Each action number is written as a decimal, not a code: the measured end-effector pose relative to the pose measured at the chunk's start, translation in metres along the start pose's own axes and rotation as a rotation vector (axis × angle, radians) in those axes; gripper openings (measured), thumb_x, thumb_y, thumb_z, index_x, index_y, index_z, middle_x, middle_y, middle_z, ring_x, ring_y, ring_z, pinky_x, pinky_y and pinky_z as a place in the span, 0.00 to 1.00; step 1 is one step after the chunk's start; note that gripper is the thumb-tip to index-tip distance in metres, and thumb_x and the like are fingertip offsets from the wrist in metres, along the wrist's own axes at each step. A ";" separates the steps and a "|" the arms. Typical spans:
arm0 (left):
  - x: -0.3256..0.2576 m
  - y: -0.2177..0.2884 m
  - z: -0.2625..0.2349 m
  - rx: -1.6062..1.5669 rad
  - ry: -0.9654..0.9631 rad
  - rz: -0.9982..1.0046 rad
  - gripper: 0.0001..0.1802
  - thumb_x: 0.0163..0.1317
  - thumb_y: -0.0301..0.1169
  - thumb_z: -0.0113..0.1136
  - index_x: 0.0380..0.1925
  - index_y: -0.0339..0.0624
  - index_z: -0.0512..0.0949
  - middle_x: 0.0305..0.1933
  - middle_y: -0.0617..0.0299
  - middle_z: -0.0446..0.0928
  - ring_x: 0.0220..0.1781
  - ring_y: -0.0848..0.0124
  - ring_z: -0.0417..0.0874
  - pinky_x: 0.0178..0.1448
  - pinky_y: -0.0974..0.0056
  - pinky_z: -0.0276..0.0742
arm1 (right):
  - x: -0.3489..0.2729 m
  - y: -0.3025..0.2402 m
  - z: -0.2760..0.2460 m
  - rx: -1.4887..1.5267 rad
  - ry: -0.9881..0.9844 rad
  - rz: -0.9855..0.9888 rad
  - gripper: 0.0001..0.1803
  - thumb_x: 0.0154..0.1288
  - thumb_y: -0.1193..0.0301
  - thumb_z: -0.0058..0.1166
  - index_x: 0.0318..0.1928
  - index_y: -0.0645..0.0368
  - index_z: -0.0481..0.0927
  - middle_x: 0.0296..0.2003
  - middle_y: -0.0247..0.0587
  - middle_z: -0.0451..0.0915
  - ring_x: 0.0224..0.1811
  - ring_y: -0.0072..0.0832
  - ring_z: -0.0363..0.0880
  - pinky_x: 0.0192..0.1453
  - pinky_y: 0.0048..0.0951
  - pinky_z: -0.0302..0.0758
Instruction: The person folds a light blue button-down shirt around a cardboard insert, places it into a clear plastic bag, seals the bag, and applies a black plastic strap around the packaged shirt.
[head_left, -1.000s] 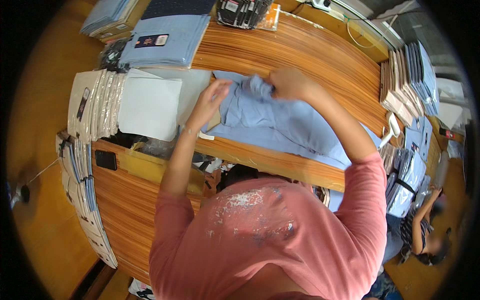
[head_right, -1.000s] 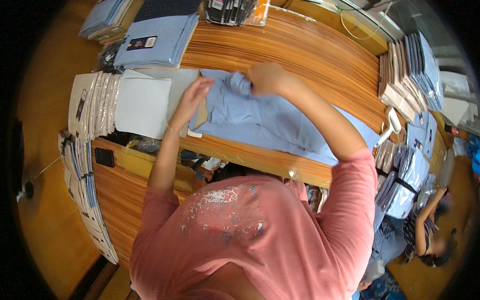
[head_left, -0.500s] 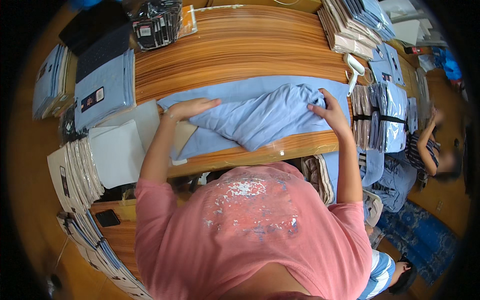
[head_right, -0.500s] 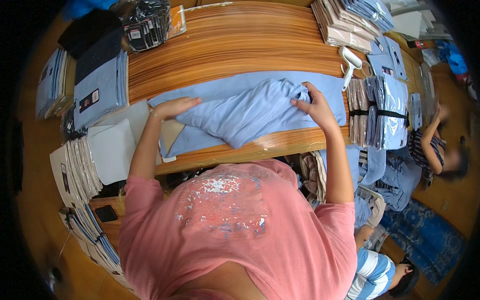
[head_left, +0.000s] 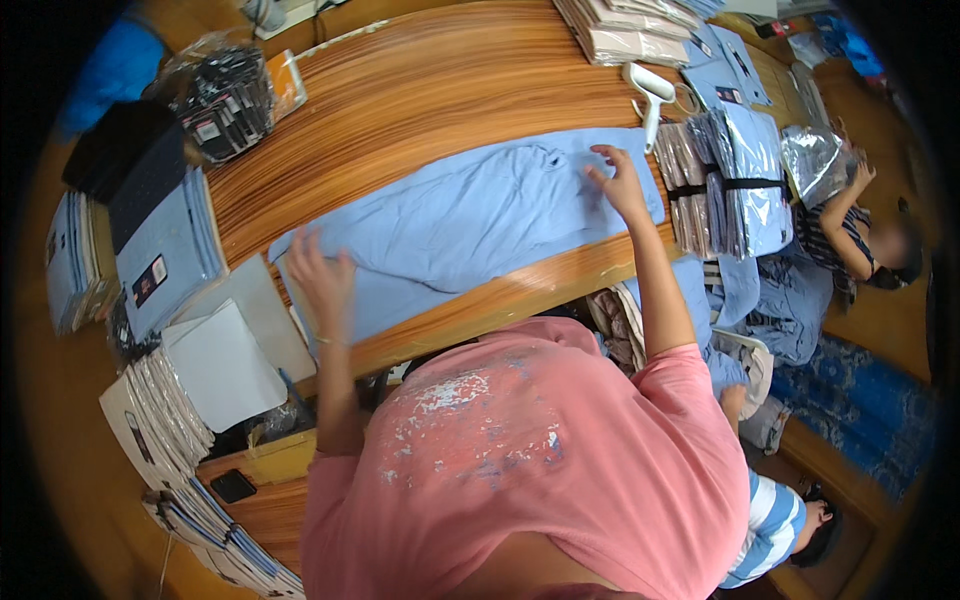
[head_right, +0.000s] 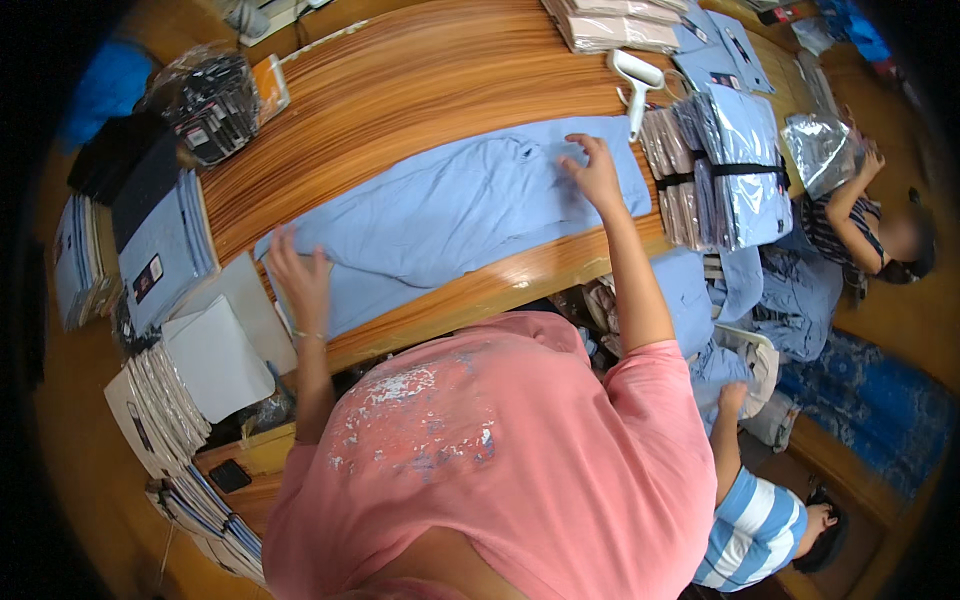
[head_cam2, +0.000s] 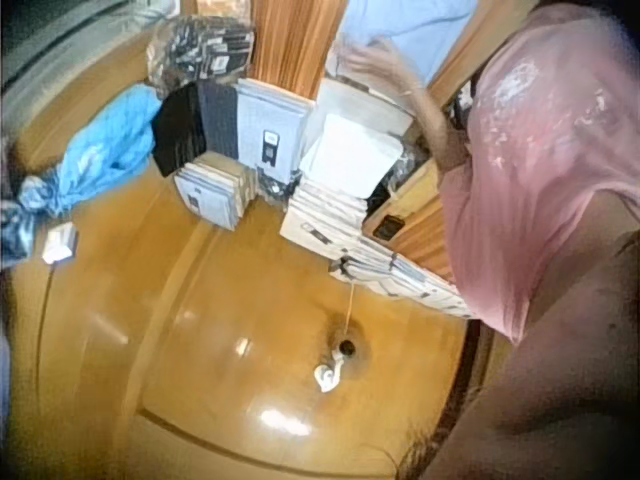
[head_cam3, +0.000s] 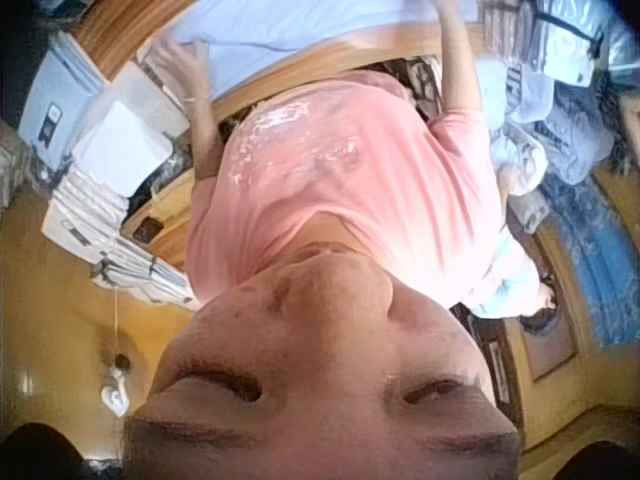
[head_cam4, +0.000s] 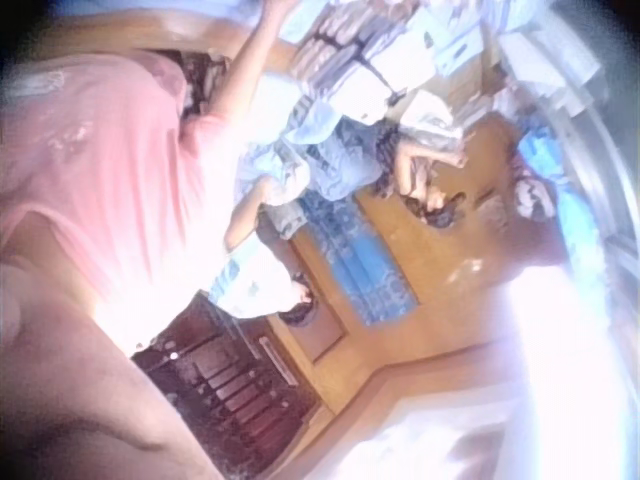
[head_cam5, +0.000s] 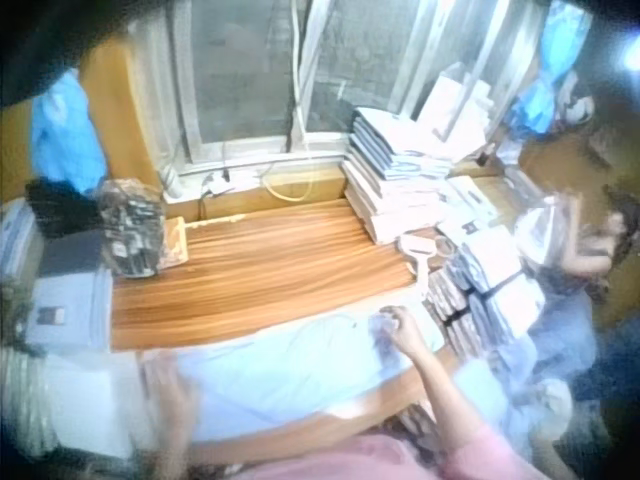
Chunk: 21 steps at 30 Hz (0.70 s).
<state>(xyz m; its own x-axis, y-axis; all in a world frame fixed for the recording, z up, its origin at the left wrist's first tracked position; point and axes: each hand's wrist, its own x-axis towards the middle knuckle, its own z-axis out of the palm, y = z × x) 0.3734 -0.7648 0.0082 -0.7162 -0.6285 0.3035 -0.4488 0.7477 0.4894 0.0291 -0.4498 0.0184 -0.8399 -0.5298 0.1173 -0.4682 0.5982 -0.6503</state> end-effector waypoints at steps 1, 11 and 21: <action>-0.013 0.014 0.015 -0.125 0.010 -0.001 0.29 0.58 0.40 0.56 0.61 0.51 0.64 0.67 0.53 0.55 0.69 0.50 0.52 0.68 0.44 0.48 | 0.004 0.016 -0.010 -0.055 0.053 0.003 0.18 0.49 0.71 0.62 0.44 0.56 0.78 0.40 0.49 0.75 0.44 0.43 0.72 0.49 0.37 0.71; -0.014 0.039 0.032 0.221 -0.288 0.068 0.32 0.55 0.42 0.57 0.62 0.55 0.64 0.69 0.53 0.53 0.72 0.48 0.45 0.66 0.31 0.39 | -0.004 0.098 -0.032 -0.406 0.209 0.209 0.16 0.53 0.64 0.62 0.38 0.62 0.77 0.34 0.48 0.76 0.39 0.46 0.74 0.45 0.42 0.70; 0.006 0.211 0.110 -0.111 -0.409 0.323 0.29 0.57 0.42 0.56 0.60 0.51 0.65 0.67 0.53 0.56 0.71 0.52 0.51 0.68 0.38 0.44 | -0.067 0.084 -0.061 -0.270 0.002 0.245 0.28 0.45 0.65 0.68 0.44 0.68 0.73 0.40 0.56 0.75 0.42 0.47 0.74 0.47 0.39 0.71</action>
<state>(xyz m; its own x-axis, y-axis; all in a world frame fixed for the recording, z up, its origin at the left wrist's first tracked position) 0.2157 -0.5879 0.0236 -0.9684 -0.2185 0.1201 -0.1277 0.8483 0.5139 0.0296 -0.3269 0.0018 -0.9367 -0.3498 -0.0156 -0.3082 0.8447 -0.4376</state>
